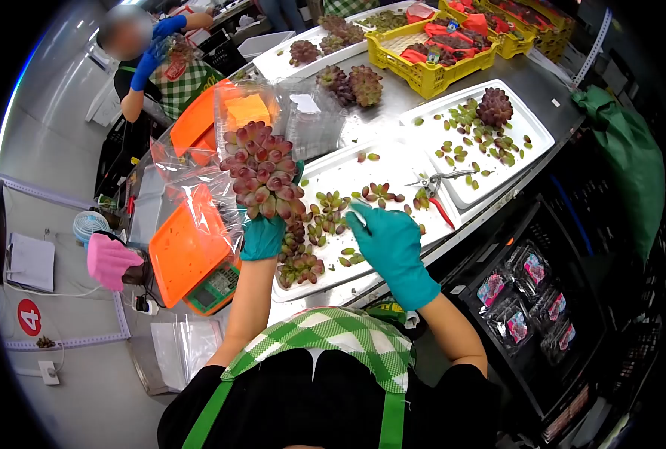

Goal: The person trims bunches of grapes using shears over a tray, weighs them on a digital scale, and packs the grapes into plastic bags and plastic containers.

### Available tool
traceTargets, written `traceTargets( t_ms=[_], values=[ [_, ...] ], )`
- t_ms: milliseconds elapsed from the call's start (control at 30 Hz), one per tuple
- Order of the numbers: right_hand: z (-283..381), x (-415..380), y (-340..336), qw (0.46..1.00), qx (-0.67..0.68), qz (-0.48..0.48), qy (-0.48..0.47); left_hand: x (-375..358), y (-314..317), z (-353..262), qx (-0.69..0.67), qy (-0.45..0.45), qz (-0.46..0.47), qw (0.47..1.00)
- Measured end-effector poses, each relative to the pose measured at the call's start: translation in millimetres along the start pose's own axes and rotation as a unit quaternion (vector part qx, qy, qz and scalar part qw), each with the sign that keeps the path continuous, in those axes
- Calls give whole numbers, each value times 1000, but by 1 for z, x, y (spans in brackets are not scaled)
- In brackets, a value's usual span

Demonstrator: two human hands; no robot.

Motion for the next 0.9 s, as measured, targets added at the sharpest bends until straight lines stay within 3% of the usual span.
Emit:
traceTargets(
  t_ms=[33, 67, 133, 200, 233, 267, 333, 367, 533, 633, 667, 700, 767, 800, 833, 867, 900],
  values=[
    [-5, 6, 3, 997, -66, -6, 27, 5, 1, -5, 106, 15, -8, 994],
    [0, 11, -2, 999, 16, -39, -4, 10, 3, -14, 211, 32, -17, 977],
    [8, 16, -6, 980, 190, -53, -33, 13, 36, -15, -58, -34, 0, 998],
    [16, 19, 1, 925, 379, 28, 4, 9, 47, -4, -287, -86, 10, 954],
    [22, 18, 12, 876, 472, 91, 39, 6, 47, -1, -259, -91, -21, 961],
    [16, 17, 24, 837, 537, 87, 57, 4, 50, -1, -230, -94, -51, 967],
    [14, 17, 20, 880, 468, 60, 40, -2, 46, 1, -209, -103, -98, 968],
    [15, 16, 17, 900, 433, 48, 31, -4, 49, -4, -205, -88, -73, 972],
    [21, 8, 9, 920, 392, 14, -26, -5, 13, 4, -35, -56, -64, 996],
    [-6, 2, 50, 909, 324, 244, 93, -3, 28, -11, -67, -55, -106, 991],
    [-24, -2, 65, 930, 166, 311, 105, -4, 34, -17, -72, -55, -119, 989],
    [-29, -6, 60, 963, -84, 255, 9, -4, 40, -23, -82, -53, -128, 987],
    [-49, 1, 62, 969, -176, 174, 13, -6, 50, -27, -78, -58, -141, 985],
    [-40, 12, 41, 997, -37, 63, 12, -5, 57, -28, -79, -61, -140, 985],
    [-34, 14, 22, 993, 105, -45, 12, -4, 65, -28, -75, -61, -137, 986],
    [-23, 20, 15, 947, 311, 18, 73, -4, 71, -26, -59, -63, -121, 989],
    [-11, 26, 14, 922, 375, 53, 83, -7, 72, -21, -57, -72, -117, 989]
  ],
)
Point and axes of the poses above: each hand's wrist, its own x-axis towards the middle knuckle, its own y-axis out of the palm, z = x × y, the point moved 9 cm from there along x, towards the middle knuckle, and after that the axes turned 14 degrees about y, right-handed, at the moved point
